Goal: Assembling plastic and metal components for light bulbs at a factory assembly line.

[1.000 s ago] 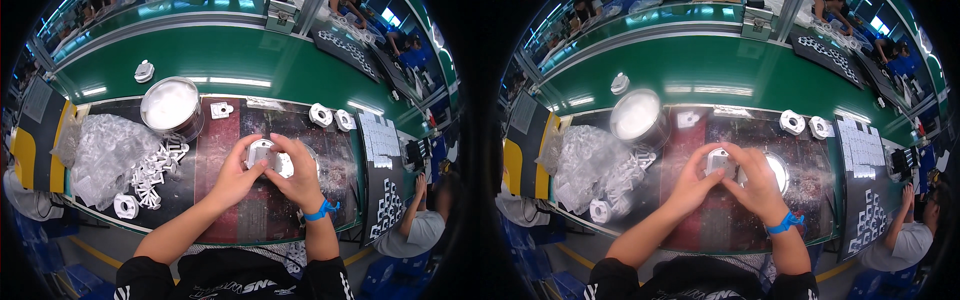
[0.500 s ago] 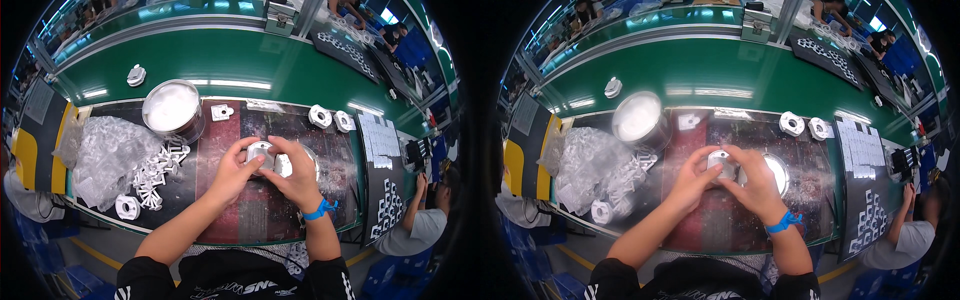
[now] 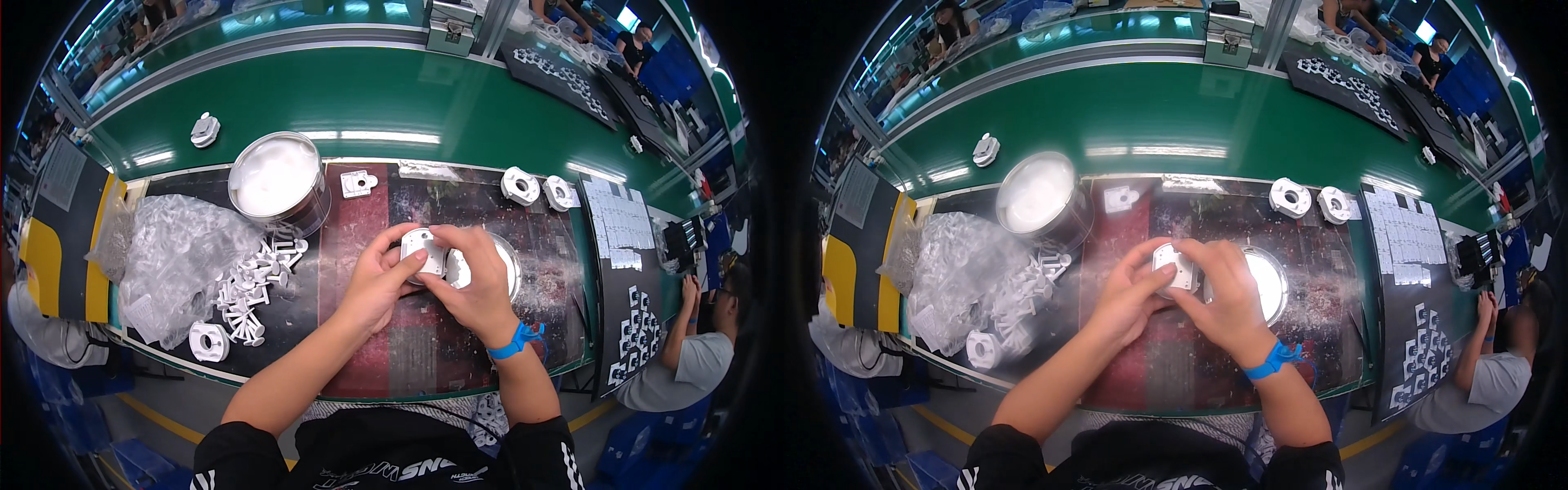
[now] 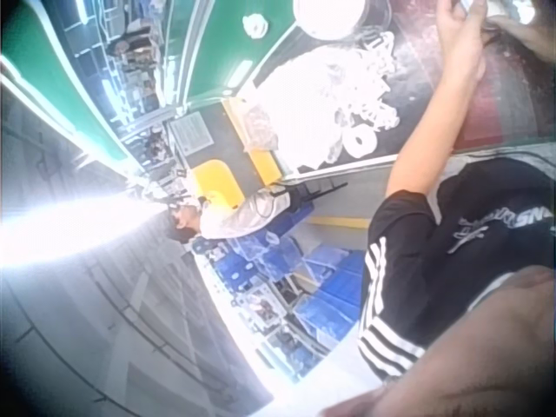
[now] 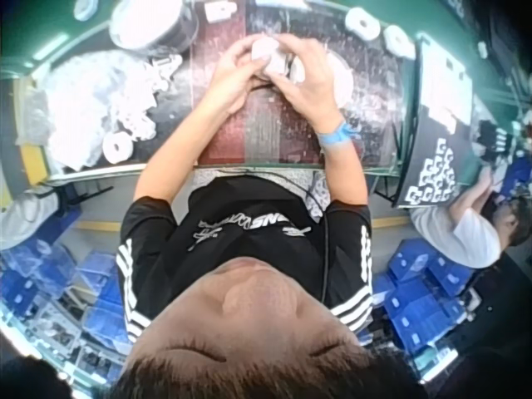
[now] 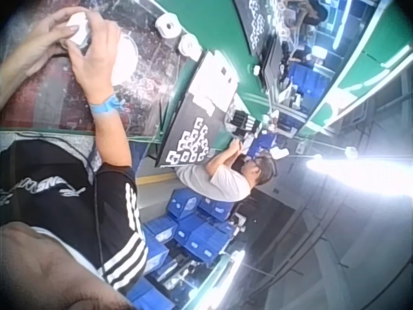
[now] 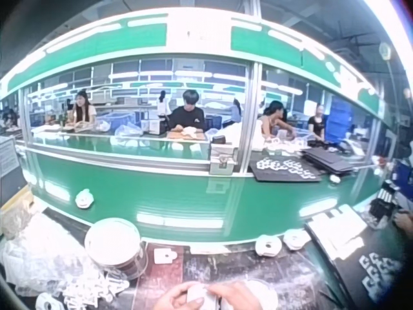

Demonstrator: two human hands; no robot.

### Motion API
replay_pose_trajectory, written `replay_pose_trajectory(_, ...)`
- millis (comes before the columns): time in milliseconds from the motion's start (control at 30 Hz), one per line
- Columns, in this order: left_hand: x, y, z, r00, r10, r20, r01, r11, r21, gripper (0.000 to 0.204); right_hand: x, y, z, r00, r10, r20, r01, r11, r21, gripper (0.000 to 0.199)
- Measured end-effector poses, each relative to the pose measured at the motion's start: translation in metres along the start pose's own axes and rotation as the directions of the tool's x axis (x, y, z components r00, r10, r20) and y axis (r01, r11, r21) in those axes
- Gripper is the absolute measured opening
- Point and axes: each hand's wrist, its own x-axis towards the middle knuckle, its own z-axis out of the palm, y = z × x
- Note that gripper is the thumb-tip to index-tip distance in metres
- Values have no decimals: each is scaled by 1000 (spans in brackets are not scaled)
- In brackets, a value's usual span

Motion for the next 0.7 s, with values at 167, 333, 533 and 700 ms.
replay_pose_trajectory(167,-1,0,1,999,-51,3,51,997,-62,50,-2,0,1,999,-8,-35,8,1000,-24,52)
replay_pose_trajectory(333,-1,7,3,1000,-8,24,8,1000,3,51,5,-1,-10,998,-58,7,58,998,-18,49)
replay_pose_trajectory(533,-3,11,5,989,135,65,-140,987,78,49,4,1,-12,1000,8,0,-8,997,80,48)
replay_pose_trajectory(700,0,1,2,967,248,61,-254,956,147,49,2,2,-8,997,-78,-17,75,991,-111,50)
